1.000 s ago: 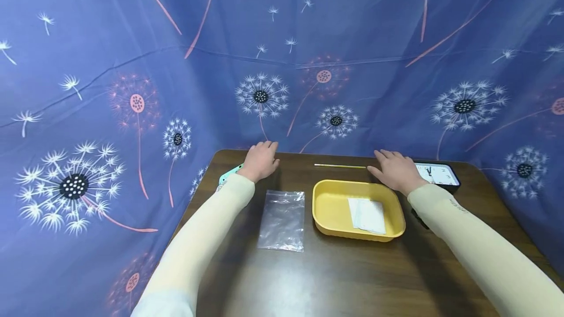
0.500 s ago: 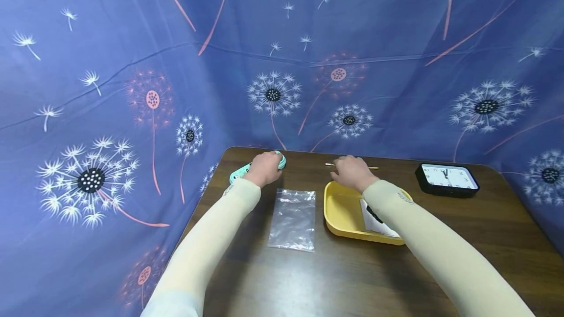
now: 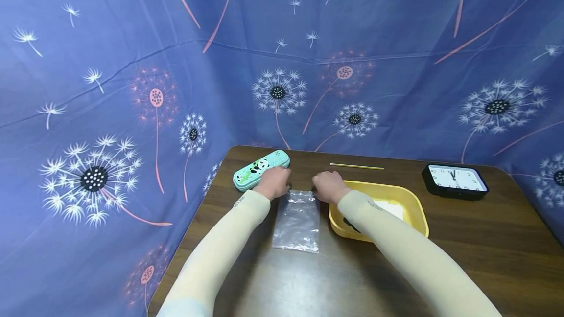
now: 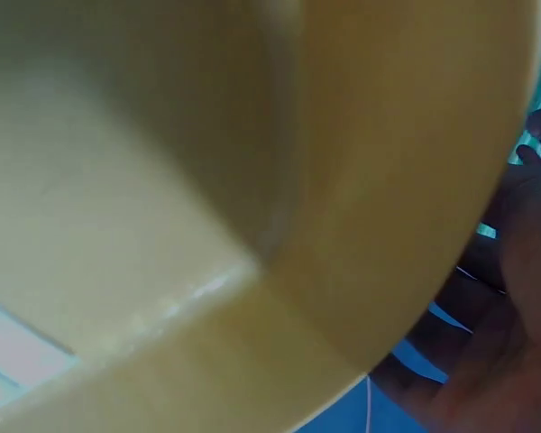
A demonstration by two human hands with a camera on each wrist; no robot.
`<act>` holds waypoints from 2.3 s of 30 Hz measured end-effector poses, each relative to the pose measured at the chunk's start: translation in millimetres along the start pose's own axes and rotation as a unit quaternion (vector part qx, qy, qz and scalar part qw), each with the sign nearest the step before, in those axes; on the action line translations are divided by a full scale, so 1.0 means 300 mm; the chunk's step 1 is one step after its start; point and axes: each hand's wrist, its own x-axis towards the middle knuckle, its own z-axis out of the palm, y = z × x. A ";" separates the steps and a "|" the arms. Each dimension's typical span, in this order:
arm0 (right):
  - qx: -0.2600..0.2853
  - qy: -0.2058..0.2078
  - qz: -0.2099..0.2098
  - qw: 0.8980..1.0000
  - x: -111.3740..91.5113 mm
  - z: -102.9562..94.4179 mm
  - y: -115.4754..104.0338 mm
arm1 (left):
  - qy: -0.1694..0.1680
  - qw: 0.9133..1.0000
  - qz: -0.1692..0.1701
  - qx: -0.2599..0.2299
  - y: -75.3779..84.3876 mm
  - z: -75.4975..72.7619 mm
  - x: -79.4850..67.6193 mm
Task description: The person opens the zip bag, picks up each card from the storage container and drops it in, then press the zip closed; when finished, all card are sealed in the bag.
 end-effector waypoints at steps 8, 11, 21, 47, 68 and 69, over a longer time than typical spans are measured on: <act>-0.006 -0.039 0.000 0.999 -0.005 0.021 -0.035 | -0.019 0.999 0.022 0.018 0.014 0.073 -0.024; -0.007 -0.035 -0.006 0.999 -0.002 0.027 -0.038 | -0.019 0.999 0.026 0.029 0.015 0.093 -0.032; -0.023 -0.027 -0.013 0.999 -0.034 0.005 -0.071 | -0.019 0.999 0.028 0.043 0.025 0.127 -0.042; 0.067 0.142 -0.001 0.988 -0.060 -0.253 0.070 | 0.217 0.972 0.035 -0.082 0.038 -0.175 0.029; 0.129 0.184 0.010 0.974 -0.167 -0.337 0.013 | 0.262 0.935 0.091 -0.221 0.071 -0.252 0.026; 0.138 0.183 0.011 0.973 -0.175 -0.334 0.007 | 0.262 0.933 0.092 -0.228 0.075 -0.252 0.021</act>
